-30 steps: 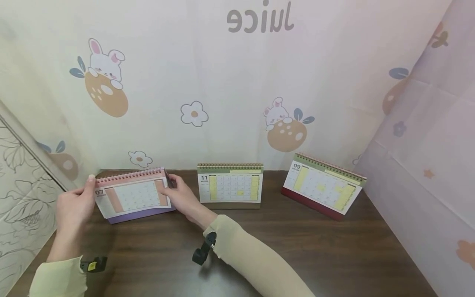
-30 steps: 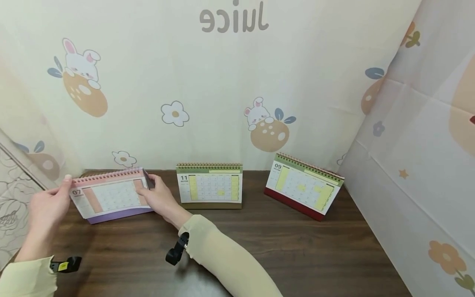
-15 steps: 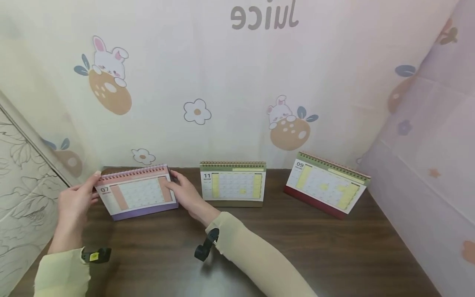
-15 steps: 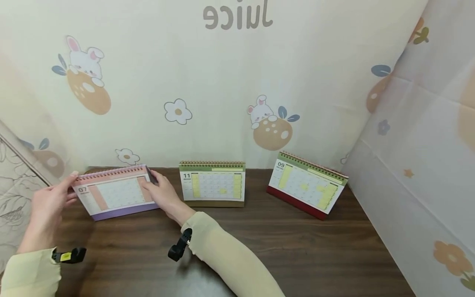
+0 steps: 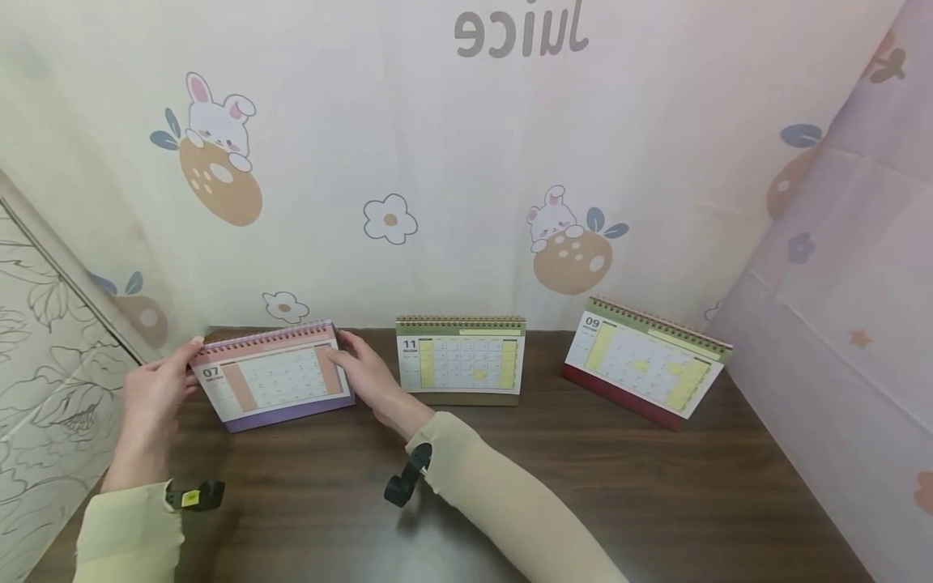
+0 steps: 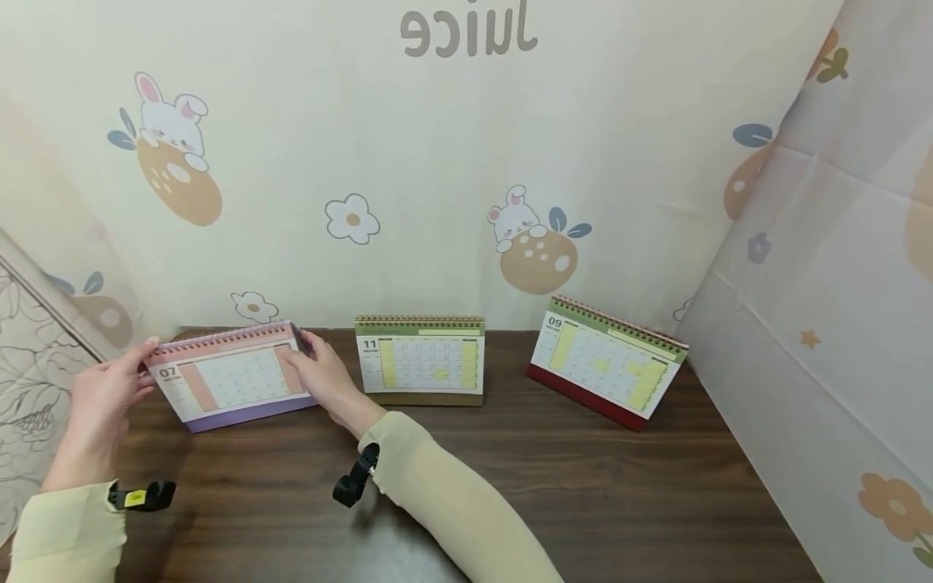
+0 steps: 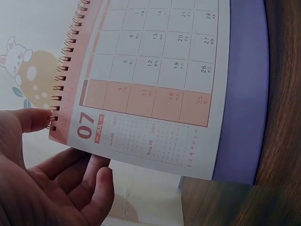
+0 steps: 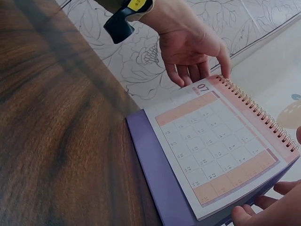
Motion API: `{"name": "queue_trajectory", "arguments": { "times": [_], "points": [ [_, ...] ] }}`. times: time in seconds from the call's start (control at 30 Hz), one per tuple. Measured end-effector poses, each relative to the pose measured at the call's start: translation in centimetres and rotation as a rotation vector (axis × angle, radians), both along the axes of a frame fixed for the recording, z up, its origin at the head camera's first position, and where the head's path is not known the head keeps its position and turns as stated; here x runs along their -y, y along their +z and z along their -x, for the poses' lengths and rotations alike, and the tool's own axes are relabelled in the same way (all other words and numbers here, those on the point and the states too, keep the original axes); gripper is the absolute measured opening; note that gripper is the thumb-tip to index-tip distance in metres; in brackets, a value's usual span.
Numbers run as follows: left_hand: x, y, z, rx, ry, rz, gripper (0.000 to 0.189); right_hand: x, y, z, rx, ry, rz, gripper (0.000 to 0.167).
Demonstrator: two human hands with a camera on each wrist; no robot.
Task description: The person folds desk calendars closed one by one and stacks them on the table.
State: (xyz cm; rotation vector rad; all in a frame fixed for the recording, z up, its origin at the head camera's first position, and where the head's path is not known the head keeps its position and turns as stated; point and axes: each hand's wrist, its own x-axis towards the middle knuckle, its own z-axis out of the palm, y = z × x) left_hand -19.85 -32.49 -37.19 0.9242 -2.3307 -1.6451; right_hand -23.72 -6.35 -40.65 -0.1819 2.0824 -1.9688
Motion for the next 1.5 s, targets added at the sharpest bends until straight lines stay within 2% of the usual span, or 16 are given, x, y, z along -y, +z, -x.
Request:
{"name": "queue_trajectory", "arguments": {
  "times": [0.33,0.5,0.57,0.67,0.8,0.87,1.17,1.37,1.5],
  "points": [
    [-0.1,0.3,0.2,-0.032,0.001,-0.073,0.075,0.0,0.2,0.4,-0.009,-0.009,-0.037,0.055],
    [0.1,0.4,0.0,-0.044,0.013,-0.097,0.040,-0.1,0.3,0.5,-0.020,-0.006,-0.032,0.052],
    [0.1,0.5,-0.1,-0.037,0.028,-0.096,0.032,-0.2,0.4,0.5,-0.019,-0.001,-0.031,0.051],
    [-0.1,0.5,-0.3,-0.029,0.050,-0.077,0.035,-0.3,0.5,0.4,-0.022,0.013,-0.032,0.051],
    [-0.4,0.5,-0.3,-0.025,0.067,-0.062,0.065,-0.4,0.7,0.4,-0.043,0.028,-0.021,0.053],
    [-0.5,0.6,-0.2,-0.031,0.069,-0.067,0.067,-0.4,0.8,0.4,-0.052,0.034,-0.005,0.054],
    [-0.5,0.9,-0.2,-0.102,0.072,-0.152,0.053,-0.5,1.6,0.4,-0.062,0.042,0.130,0.049],
    [-0.7,0.9,-0.1,-0.167,0.120,-0.225,0.046,-0.9,2.2,0.5,-0.055,0.054,0.210,0.045],
    [-0.9,0.9,-0.1,-0.199,0.148,-0.265,0.046,-1.1,2.3,0.6,-0.062,0.069,0.222,0.044]
  ]
}}
